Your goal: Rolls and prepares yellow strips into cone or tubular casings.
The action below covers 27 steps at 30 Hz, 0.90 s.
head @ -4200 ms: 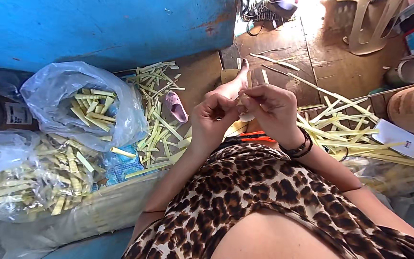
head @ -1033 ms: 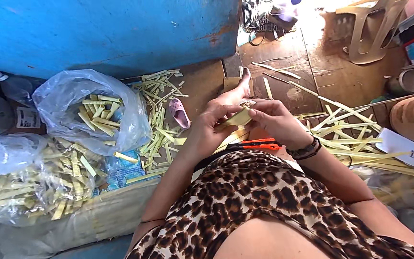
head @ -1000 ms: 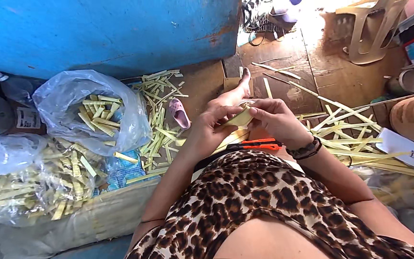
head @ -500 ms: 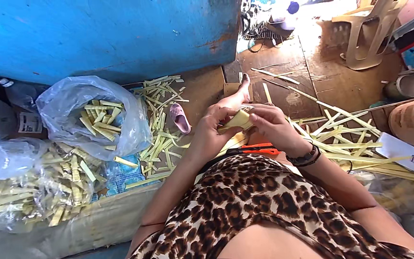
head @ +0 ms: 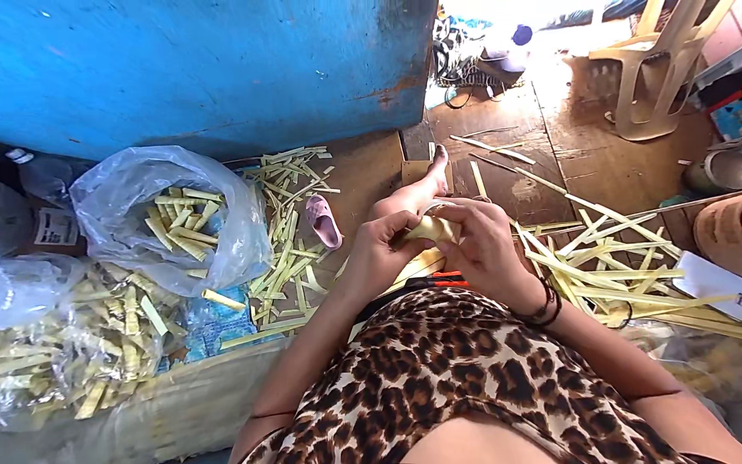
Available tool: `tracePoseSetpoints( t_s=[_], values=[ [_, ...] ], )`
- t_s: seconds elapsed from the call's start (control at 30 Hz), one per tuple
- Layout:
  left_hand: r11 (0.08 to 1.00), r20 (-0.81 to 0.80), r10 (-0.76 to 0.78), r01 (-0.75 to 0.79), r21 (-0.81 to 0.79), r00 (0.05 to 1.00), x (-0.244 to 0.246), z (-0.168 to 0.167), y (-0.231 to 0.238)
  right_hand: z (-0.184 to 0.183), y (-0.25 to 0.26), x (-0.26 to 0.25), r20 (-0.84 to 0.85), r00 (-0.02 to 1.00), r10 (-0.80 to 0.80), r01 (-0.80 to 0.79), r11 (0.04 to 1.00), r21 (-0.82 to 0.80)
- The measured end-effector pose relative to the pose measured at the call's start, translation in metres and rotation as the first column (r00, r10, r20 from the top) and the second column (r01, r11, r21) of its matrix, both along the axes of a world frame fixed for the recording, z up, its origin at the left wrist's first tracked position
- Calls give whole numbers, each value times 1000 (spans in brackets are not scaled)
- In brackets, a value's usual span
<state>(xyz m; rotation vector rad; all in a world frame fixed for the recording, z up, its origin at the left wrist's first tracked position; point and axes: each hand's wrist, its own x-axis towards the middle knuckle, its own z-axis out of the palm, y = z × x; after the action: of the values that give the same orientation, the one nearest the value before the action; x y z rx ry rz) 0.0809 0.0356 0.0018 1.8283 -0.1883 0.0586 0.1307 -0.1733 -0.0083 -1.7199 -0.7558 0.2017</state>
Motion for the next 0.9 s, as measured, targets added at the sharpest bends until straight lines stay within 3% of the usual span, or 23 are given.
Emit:
tracePoseSetpoints(
  t_s=[0.03,0.07,0.1,0.13,0.17,0.2,0.27,0.3,0.37,0.47,0.53,0.6,0.67,0.73,0.83,0.9],
  values=[
    [999,-15,-43,43,-32,999,0,0,1,1,0,-2,-203,979,30,-22,999,44],
    [994,-21,-92,91,-62,995,1,-1,3,3,0,-2,-490,867,94,-28,990,141],
    [989,-21,-130,128,-78,991,1,-2,4,3,0,-2,-658,740,140,3,977,211],
    [988,-22,-138,136,-76,990,1,-2,5,1,-2,-2,-672,727,142,5,977,212],
    [991,-22,-121,119,-60,992,2,-4,6,-1,-3,-4,-541,835,103,-26,989,148],
    [995,-31,-95,93,-47,995,2,-5,6,-6,-4,-5,-289,956,43,-36,999,29],
    [998,-46,-54,52,-34,997,4,-7,4,-11,-2,-6,145,989,16,10,985,-174],
    [998,-50,-43,41,-36,998,4,-7,2,-12,0,-6,211,977,33,16,975,-224],
    [1000,-27,-5,4,-30,1000,4,-9,-3,-14,0,-5,161,983,89,-47,969,-244],
    [988,148,126,-138,75,981,3,-24,3,-14,-10,3,-48,983,175,-179,977,-119],
    [954,251,220,-261,145,943,0,-34,23,-14,-27,12,-139,979,146,-161,982,-101],
    [854,313,348,-436,284,884,-5,-39,61,-11,-53,26,-181,983,2,-26,991,-134],
    [611,314,514,-597,519,799,-15,-43,115,-5,-88,41,-198,958,-205,182,975,-131],
    [384,127,687,-506,772,715,-35,-44,171,1,-119,52,-171,908,-383,370,923,-103],
    [304,3,818,-437,847,576,-66,-45,213,8,-138,54,-115,852,-511,504,860,-81],
    [344,28,802,-500,795,597,-72,-37,203,7,-123,47,-26,859,-511,498,847,-187]
  ],
)
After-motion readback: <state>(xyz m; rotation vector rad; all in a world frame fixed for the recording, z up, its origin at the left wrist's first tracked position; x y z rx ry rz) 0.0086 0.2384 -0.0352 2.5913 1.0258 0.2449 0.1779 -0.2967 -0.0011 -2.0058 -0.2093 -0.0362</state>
